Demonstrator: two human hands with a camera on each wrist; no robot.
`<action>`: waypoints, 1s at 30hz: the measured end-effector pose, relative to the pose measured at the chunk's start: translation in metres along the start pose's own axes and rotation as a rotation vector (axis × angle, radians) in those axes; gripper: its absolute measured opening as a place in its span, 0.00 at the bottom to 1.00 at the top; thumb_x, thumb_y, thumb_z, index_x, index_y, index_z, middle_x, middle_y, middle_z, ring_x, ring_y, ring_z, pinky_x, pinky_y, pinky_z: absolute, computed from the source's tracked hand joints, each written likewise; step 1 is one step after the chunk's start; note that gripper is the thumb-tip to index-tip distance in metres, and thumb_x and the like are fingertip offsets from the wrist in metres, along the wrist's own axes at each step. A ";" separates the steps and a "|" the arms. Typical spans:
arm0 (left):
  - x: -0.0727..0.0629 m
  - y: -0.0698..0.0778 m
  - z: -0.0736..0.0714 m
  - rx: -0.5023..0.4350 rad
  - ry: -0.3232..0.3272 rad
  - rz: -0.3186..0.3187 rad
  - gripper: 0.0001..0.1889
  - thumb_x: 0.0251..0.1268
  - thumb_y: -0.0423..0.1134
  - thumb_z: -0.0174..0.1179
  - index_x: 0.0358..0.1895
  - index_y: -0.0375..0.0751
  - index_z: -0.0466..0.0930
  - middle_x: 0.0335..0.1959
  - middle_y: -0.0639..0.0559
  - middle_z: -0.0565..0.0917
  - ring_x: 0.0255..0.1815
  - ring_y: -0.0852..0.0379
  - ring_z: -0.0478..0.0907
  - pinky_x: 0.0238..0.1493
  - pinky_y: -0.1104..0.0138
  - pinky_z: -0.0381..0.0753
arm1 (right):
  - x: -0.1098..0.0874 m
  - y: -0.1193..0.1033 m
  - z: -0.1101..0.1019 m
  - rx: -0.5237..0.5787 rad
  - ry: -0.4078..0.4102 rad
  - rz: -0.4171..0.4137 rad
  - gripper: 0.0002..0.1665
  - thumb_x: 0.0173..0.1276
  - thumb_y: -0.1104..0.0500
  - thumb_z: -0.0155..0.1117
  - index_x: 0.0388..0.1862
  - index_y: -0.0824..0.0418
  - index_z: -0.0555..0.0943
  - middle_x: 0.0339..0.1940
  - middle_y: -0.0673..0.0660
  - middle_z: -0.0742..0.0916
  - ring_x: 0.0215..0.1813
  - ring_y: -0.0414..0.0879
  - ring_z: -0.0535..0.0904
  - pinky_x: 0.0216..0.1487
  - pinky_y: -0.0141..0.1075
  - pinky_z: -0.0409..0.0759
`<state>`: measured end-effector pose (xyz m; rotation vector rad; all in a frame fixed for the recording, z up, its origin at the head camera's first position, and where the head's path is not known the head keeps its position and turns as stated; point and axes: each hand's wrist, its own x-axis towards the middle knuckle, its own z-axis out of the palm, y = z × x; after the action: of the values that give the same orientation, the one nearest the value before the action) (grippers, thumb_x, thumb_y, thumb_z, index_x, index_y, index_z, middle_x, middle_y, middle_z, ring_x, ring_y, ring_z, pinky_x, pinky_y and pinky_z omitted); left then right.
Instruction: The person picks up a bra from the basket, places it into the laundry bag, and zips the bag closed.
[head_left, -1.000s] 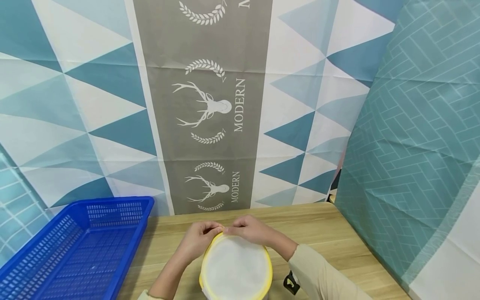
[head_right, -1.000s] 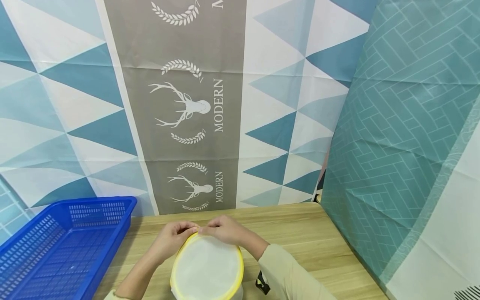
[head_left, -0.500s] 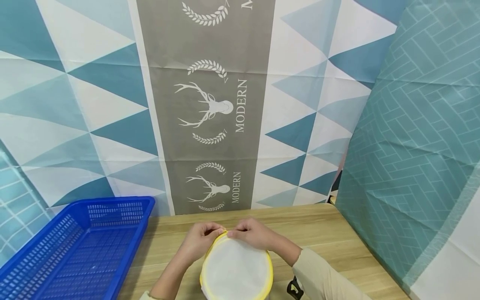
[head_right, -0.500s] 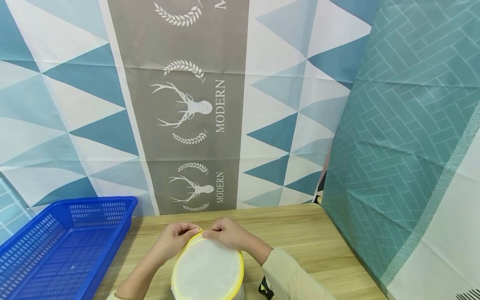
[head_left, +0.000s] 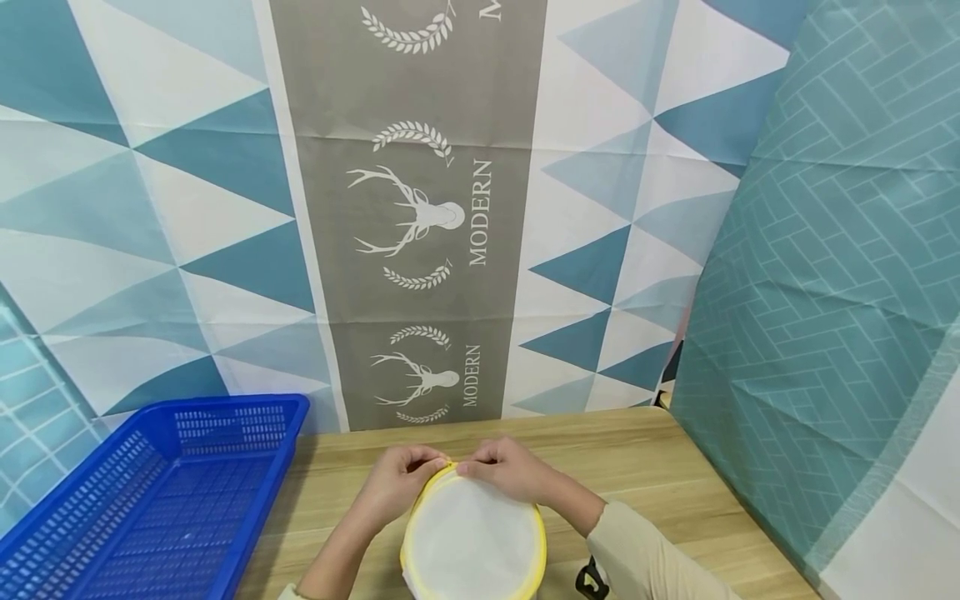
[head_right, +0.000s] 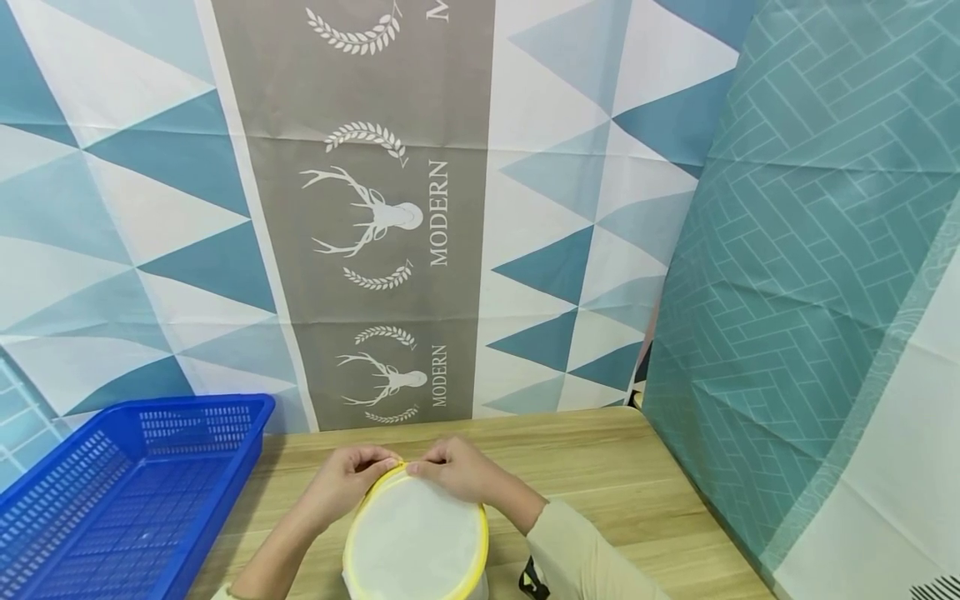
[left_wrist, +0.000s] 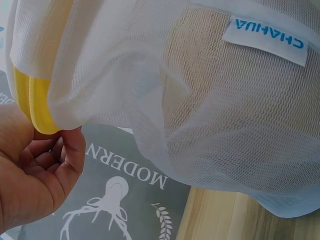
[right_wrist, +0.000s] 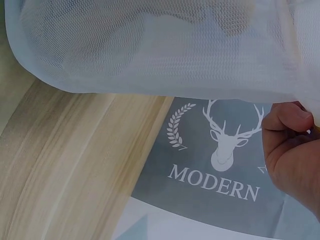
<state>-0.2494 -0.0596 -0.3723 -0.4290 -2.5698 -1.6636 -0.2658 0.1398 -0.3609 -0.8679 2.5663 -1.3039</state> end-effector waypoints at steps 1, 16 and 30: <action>0.000 0.000 0.000 0.004 0.002 0.000 0.08 0.63 0.39 0.59 0.37 0.38 0.85 0.32 0.50 0.85 0.31 0.61 0.76 0.29 0.73 0.76 | 0.000 0.000 0.000 0.000 0.001 0.003 0.16 0.69 0.51 0.57 0.33 0.59 0.87 0.28 0.49 0.80 0.28 0.37 0.68 0.25 0.27 0.68; 0.000 -0.003 0.001 0.027 0.012 0.009 0.08 0.63 0.39 0.59 0.36 0.39 0.85 0.32 0.50 0.85 0.31 0.61 0.77 0.29 0.73 0.76 | -0.002 0.002 0.001 0.008 0.021 0.003 0.16 0.69 0.51 0.58 0.36 0.59 0.88 0.30 0.51 0.82 0.29 0.37 0.70 0.25 0.27 0.69; 0.000 -0.001 0.002 0.016 0.002 0.015 0.09 0.63 0.40 0.59 0.36 0.39 0.85 0.31 0.50 0.85 0.29 0.61 0.76 0.28 0.73 0.76 | -0.003 0.004 0.001 -0.003 0.032 -0.015 0.16 0.69 0.51 0.57 0.35 0.59 0.87 0.31 0.51 0.83 0.31 0.37 0.71 0.28 0.27 0.70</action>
<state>-0.2493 -0.0580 -0.3744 -0.4444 -2.5700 -1.6364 -0.2646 0.1423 -0.3653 -0.8757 2.5915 -1.3298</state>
